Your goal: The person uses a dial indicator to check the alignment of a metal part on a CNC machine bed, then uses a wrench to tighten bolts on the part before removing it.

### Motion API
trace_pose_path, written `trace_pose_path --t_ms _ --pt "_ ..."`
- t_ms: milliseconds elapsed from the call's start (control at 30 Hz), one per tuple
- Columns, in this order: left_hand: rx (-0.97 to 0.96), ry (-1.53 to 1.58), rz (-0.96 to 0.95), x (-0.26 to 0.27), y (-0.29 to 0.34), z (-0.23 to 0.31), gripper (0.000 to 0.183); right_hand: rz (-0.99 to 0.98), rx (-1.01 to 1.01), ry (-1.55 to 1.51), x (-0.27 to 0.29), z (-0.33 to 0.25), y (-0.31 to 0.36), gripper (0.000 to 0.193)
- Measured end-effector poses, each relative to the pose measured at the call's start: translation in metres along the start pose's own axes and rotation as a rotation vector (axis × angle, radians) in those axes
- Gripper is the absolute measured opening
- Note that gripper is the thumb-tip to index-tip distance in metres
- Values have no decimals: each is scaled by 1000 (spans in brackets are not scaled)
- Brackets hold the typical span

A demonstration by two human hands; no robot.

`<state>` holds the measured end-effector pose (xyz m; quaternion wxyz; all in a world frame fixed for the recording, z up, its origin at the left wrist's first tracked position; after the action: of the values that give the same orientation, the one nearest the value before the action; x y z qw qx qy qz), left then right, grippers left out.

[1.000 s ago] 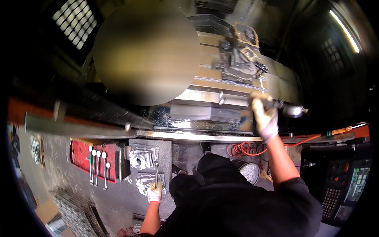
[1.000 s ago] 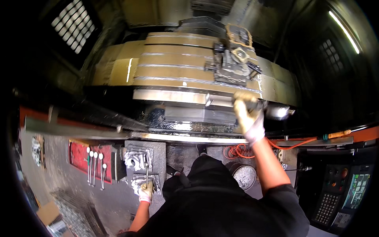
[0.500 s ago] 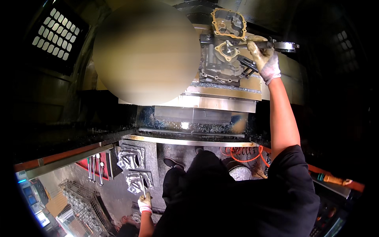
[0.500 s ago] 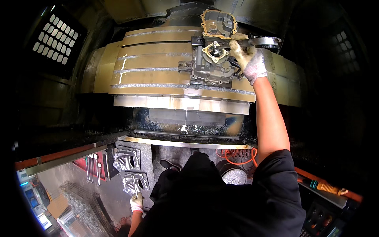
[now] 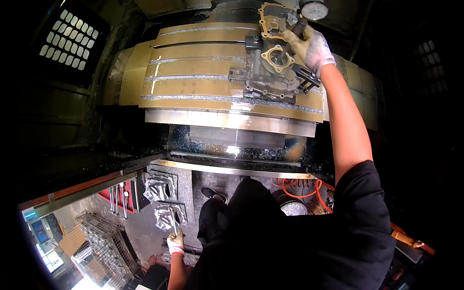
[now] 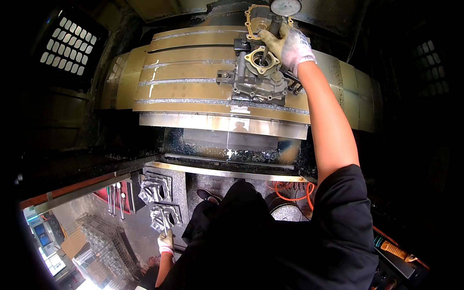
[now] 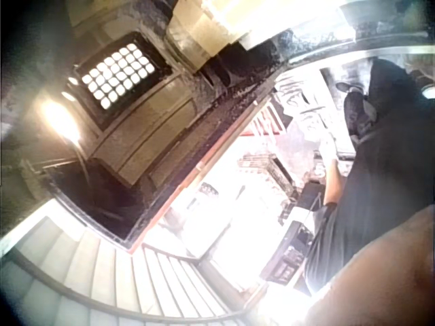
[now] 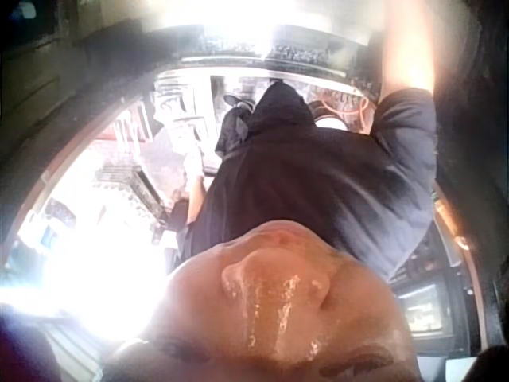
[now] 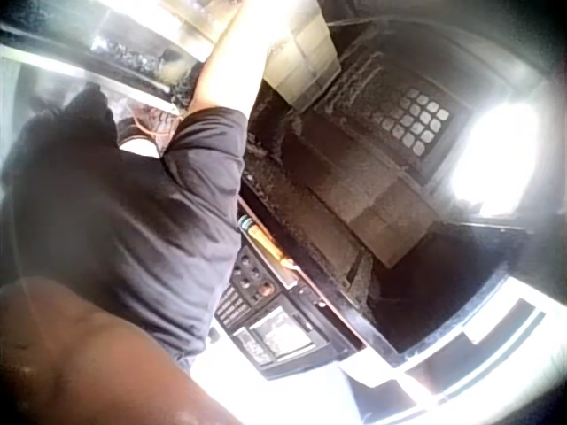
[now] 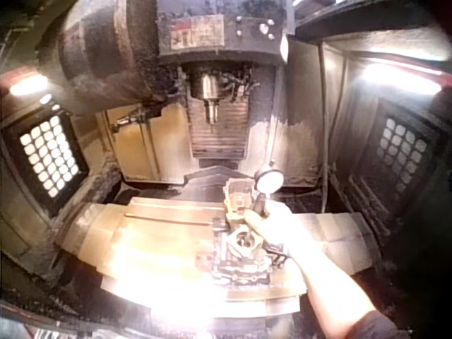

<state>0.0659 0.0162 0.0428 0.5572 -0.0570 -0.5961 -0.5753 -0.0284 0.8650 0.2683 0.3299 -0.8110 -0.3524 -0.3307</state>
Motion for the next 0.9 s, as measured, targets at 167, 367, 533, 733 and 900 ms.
trace_pose_path --t_ms 167,367,533,733,900 --pt "46 -4 -16 -6 2 -2 38 2 -123 18 -1 1 -12 46" --pt "-8 3 20 -6 8 -12 38 113 -117 38 -9 6 -8 53" --pt "31 31 -8 -13 7 -23 36 92 -102 53 -8 0 -1 65" --pt "60 22 -7 -16 9 -21 36 69 -120 77 -1 -15 -7 59" --pt "36 11 13 -18 15 -15 36 89 -172 43 -3 -12 -8 57"
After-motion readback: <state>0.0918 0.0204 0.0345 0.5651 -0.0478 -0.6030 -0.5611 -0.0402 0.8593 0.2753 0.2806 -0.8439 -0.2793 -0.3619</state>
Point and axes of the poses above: each hand's wrist, its own y-axis away from the middle knuckle, its own x-axis out of the back of the hand, z = x × y, the point moved 4 cm from there along -y, towards the middle knuckle, and after that the axes turned 11 degrees about x, right-handed, at the moved point
